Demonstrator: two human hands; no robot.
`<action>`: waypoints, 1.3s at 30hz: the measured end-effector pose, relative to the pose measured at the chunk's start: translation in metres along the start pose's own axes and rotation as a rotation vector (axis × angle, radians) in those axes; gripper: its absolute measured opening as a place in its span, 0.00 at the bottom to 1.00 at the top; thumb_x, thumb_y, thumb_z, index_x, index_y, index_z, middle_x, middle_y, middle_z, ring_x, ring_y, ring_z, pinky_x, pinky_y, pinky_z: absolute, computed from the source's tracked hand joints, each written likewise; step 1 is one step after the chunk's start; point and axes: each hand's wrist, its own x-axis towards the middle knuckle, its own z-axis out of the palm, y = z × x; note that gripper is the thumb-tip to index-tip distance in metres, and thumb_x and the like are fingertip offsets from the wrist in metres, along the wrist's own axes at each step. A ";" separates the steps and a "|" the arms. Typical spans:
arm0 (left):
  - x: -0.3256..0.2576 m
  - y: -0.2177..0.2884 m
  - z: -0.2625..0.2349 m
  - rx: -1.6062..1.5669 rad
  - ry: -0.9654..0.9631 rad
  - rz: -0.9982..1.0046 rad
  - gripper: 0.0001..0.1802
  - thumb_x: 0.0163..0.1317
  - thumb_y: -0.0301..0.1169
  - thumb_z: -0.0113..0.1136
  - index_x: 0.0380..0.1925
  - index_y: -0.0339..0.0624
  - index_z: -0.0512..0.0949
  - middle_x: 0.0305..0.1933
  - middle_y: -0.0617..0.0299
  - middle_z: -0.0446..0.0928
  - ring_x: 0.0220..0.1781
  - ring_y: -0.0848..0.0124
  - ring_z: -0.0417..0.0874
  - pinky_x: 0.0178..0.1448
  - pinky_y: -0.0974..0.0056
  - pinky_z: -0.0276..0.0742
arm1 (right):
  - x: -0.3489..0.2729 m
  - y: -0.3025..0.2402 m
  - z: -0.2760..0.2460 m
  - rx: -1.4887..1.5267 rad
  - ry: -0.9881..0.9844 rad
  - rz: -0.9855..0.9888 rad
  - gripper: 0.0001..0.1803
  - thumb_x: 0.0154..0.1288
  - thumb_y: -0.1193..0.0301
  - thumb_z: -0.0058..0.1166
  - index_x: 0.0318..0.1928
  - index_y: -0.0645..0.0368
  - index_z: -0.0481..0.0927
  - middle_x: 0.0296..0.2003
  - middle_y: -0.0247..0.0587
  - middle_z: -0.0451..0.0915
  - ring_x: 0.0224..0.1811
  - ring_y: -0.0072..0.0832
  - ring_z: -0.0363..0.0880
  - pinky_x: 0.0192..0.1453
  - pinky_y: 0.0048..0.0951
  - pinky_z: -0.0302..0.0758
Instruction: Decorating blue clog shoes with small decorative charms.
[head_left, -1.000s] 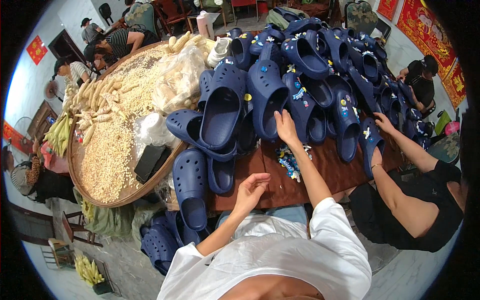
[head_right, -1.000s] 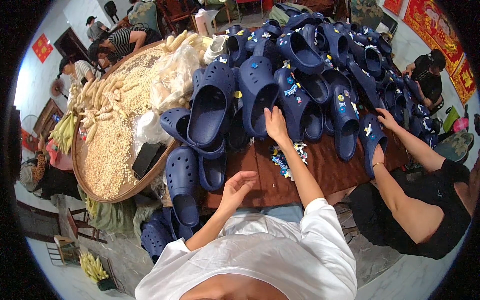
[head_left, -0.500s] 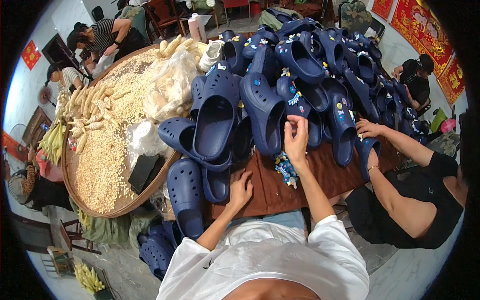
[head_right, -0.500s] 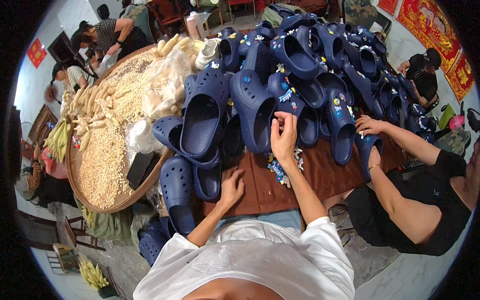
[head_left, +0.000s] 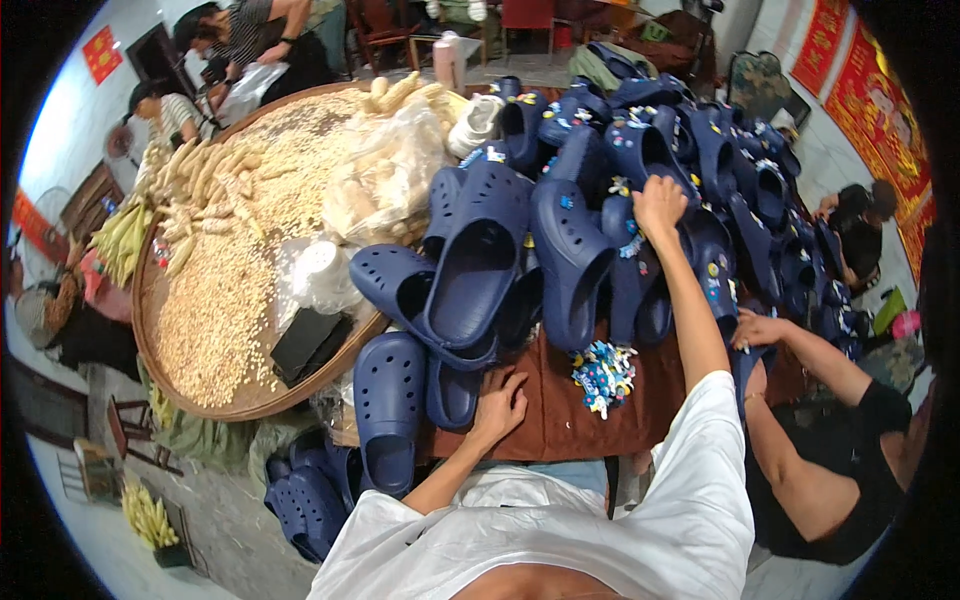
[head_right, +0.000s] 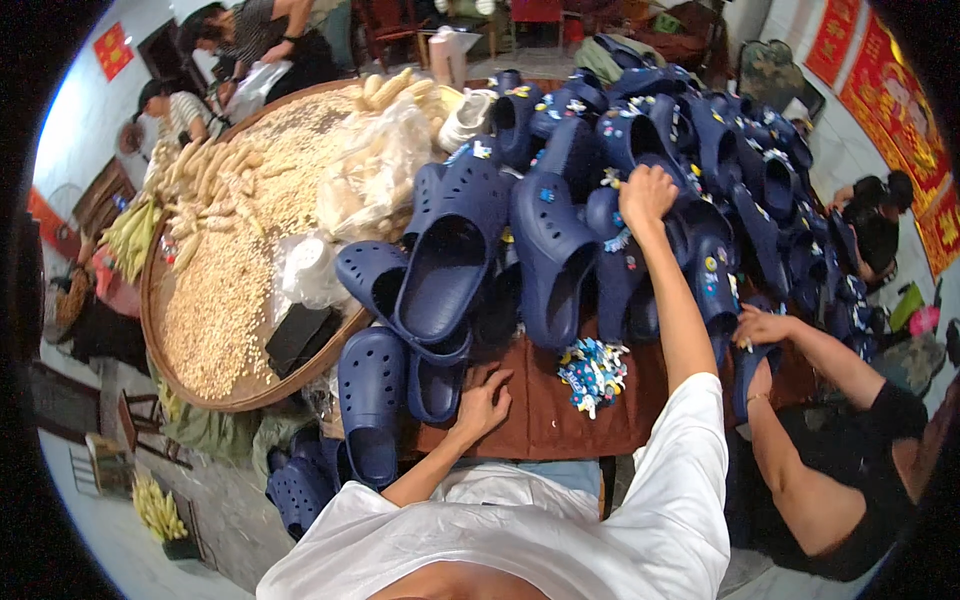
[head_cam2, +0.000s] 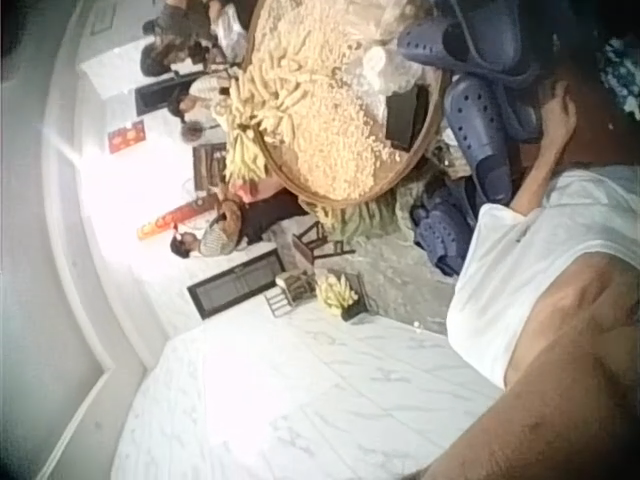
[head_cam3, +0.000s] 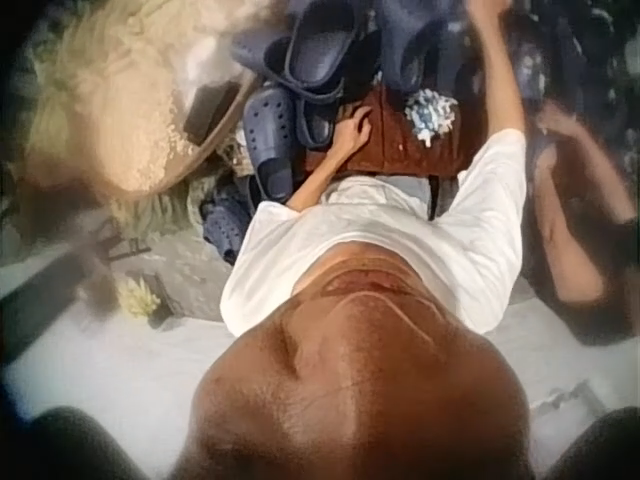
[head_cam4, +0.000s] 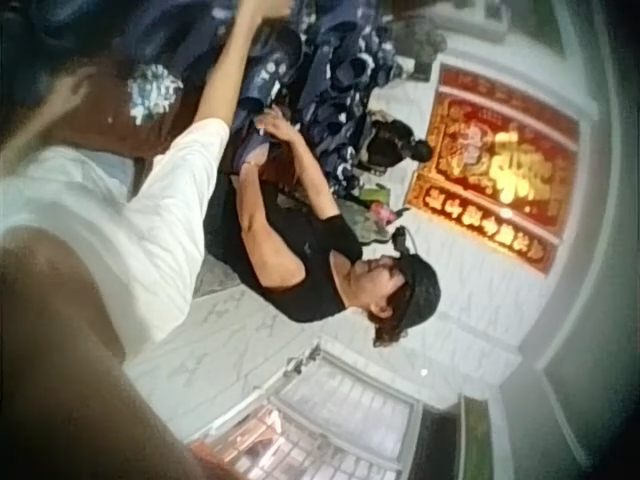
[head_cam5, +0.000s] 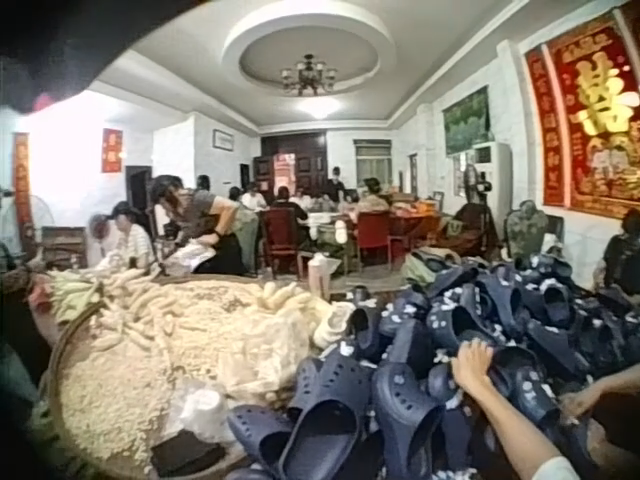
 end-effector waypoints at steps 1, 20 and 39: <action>-0.002 -0.002 0.000 -0.014 -0.012 -0.009 0.19 0.56 0.28 0.58 0.49 0.43 0.80 0.56 0.45 0.74 0.58 0.45 0.72 0.63 0.49 0.68 | 0.000 -0.001 0.005 -0.011 -0.012 -0.015 0.18 0.55 0.60 0.65 0.40 0.59 0.79 0.43 0.48 0.78 0.50 0.47 0.76 0.50 0.49 0.72; -0.013 -0.015 0.009 -0.065 0.079 0.042 0.14 0.57 0.26 0.57 0.44 0.40 0.81 0.55 0.42 0.76 0.58 0.44 0.74 0.63 0.50 0.69 | -0.196 -0.019 -0.172 0.664 0.191 0.026 0.13 0.60 0.69 0.63 0.41 0.64 0.79 0.36 0.47 0.77 0.40 0.46 0.79 0.45 0.39 0.75; -0.087 0.036 -0.024 -0.808 0.162 -0.405 0.19 0.70 0.28 0.52 0.59 0.35 0.70 0.54 0.55 0.73 0.53 0.69 0.76 0.54 0.64 0.75 | -0.458 -0.025 -0.214 0.925 -0.352 0.043 0.12 0.56 0.74 0.65 0.38 0.63 0.77 0.32 0.44 0.73 0.33 0.41 0.75 0.38 0.38 0.72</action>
